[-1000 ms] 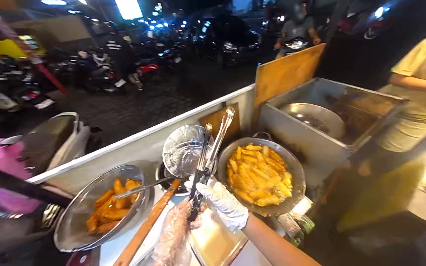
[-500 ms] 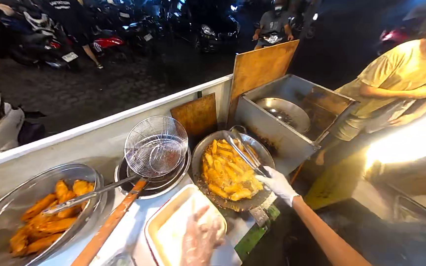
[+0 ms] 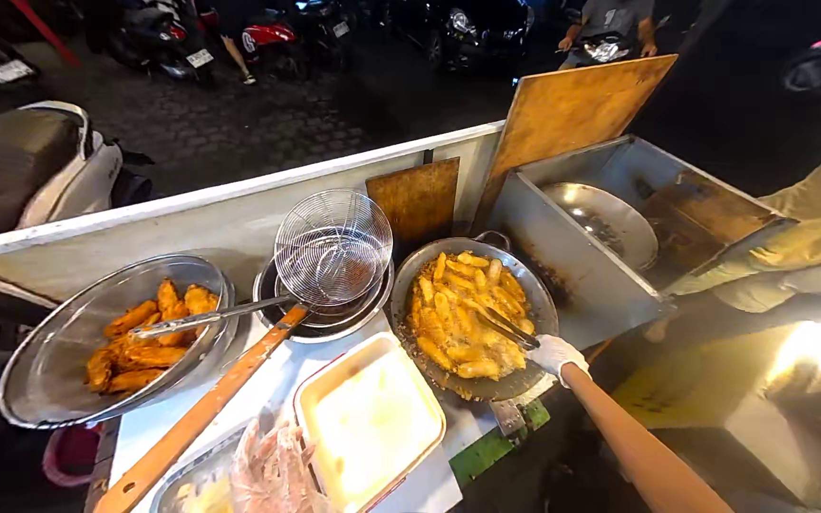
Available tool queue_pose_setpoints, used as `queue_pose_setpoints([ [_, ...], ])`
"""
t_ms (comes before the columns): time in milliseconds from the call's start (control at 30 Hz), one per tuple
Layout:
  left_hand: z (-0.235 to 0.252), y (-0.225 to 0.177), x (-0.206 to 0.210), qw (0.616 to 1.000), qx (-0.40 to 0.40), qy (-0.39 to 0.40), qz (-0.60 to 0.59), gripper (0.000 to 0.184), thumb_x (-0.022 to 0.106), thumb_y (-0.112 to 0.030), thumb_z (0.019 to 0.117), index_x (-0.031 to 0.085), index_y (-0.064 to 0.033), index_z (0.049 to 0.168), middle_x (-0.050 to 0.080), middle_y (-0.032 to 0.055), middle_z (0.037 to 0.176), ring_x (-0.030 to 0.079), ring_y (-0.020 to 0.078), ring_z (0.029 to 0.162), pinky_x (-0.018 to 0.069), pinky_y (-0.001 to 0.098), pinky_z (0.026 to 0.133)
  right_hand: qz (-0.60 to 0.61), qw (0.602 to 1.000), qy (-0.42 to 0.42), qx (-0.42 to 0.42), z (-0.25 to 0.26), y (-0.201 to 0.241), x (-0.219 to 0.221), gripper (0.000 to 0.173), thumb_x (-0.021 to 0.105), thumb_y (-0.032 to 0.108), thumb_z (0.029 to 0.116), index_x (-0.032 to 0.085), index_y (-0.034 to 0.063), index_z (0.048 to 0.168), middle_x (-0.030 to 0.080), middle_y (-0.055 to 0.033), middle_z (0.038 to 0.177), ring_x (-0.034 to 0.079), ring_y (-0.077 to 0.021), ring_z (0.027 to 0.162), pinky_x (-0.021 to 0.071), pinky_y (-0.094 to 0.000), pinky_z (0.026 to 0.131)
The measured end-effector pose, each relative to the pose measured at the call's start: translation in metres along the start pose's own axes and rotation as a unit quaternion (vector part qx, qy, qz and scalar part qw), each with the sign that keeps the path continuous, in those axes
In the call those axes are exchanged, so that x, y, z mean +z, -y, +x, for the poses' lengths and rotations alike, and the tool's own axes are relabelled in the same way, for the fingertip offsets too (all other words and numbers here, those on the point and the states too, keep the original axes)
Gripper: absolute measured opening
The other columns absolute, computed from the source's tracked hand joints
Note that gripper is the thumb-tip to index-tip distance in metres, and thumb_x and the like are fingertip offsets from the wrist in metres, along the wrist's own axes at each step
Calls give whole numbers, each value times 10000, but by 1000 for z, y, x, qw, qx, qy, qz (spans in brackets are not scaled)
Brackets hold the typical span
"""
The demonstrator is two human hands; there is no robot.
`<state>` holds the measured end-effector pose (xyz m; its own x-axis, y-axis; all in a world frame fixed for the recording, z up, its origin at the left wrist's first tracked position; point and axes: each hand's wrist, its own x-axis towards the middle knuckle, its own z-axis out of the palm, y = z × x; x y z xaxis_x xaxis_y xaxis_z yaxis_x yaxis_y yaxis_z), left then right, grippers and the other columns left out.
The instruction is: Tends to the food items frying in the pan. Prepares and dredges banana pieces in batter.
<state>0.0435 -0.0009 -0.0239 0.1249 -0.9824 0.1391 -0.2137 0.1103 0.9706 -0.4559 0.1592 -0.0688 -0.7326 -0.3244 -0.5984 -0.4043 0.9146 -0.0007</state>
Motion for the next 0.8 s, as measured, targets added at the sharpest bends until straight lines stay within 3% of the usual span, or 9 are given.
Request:
queue_pose_setpoints([
  [100, -2, -11, 9, 999, -3, -35, 2, 549, 622, -204, 1018, 437, 51, 1466, 646, 205, 1160, 714, 223, 918, 645, 368, 734, -33, 999, -5, -4, 3, 1, -5, 447, 661, 486, 910, 697, 180, 1234, 717, -133, 1236, 671, -340, 1183, 517, -632, 957],
  [167, -7, -17, 12, 999, -5, -27, 46, 534, 597, -228, 1030, 446, 48, 1461, 645, 193, 1209, 702, 177, 980, 622, 339, 833, -52, 999, 1, -16, 3, 2, -12, 432, 633, 466, 940, 690, 179, 1258, 706, -135, 1266, 662, -345, 1201, 511, -635, 969],
  [233, -6, -6, 16, 996, 28, -24, 77, 545, 600, -265, 1027, 456, 40, 1454, 654, 176, 1233, 691, 137, 1019, 595, 294, 881, -68, 997, 11, -28, -5, 2, -29, 424, 625, 451, 956, 680, 188, 1284, 692, -137, 1296, 644, -355, 1229, 497, -639, 986],
  [300, -2, 11, 19, 995, 72, -21, 72, 545, 620, -234, 1028, 447, 97, 1426, 634, 229, 1257, 693, 174, 1054, 588, 288, 909, -72, 997, 11, -36, -19, -2, -53, 399, 638, 444, 963, 687, 216, 1288, 694, -130, 1292, 641, -359, 1228, 492, -647, 984],
  [367, -4, -2, 22, 996, 61, 13, 67, 552, 622, -155, 1015, 422, 144, 1434, 586, 271, 1329, 668, 210, 1129, 567, 304, 969, -79, 996, 7, -39, -34, -10, -78, 384, 661, 450, 952, 698, 240, 1271, 708, -123, 1254, 655, -358, 1191, 500, -650, 960],
  [467, -3, 35, 32, 987, 107, -6, 124, 532, 650, -247, 1002, 499, 43, 1421, 638, 166, 1305, 689, 110, 1079, 579, 241, 911, -73, 996, 9, -42, -44, -24, -110, 386, 681, 451, 954, 698, 257, 1288, 725, -115, 1191, 687, -327, 1095, 520, -615, 922],
  [567, -6, -7, 43, 978, 116, -6, 173, 470, 639, -220, 999, 565, 122, 1313, 673, 223, 1211, 699, 163, 1063, 580, 287, 936, -37, 999, 0, -37, -38, -34, -118, 349, 689, 438, 962, 710, 239, 1248, 737, -115, 1092, 708, -297, 960, 547, -568, 845],
  [667, -10, -30, 48, 966, 122, -14, 228, 450, 620, -209, 982, 603, 132, 1276, 689, 233, 1193, 685, 212, 1118, 542, 305, 998, -41, 999, 1, -26, -25, -29, -104, 371, 688, 446, 948, 708, 251, 1263, 737, -112, 1117, 705, -306, 1008, 539, -579, 871],
  [800, -11, -12, 46, 953, 146, -24, 263, 423, 599, -247, 997, 629, 79, 1265, 700, 193, 1192, 662, 231, 1160, 503, 337, 1044, -78, 997, 4, -11, -5, -8, -69, 391, 674, 437, 926, 704, 218, 1248, 711, -122, 1252, 662, -348, 1188, 506, -649, 946],
])
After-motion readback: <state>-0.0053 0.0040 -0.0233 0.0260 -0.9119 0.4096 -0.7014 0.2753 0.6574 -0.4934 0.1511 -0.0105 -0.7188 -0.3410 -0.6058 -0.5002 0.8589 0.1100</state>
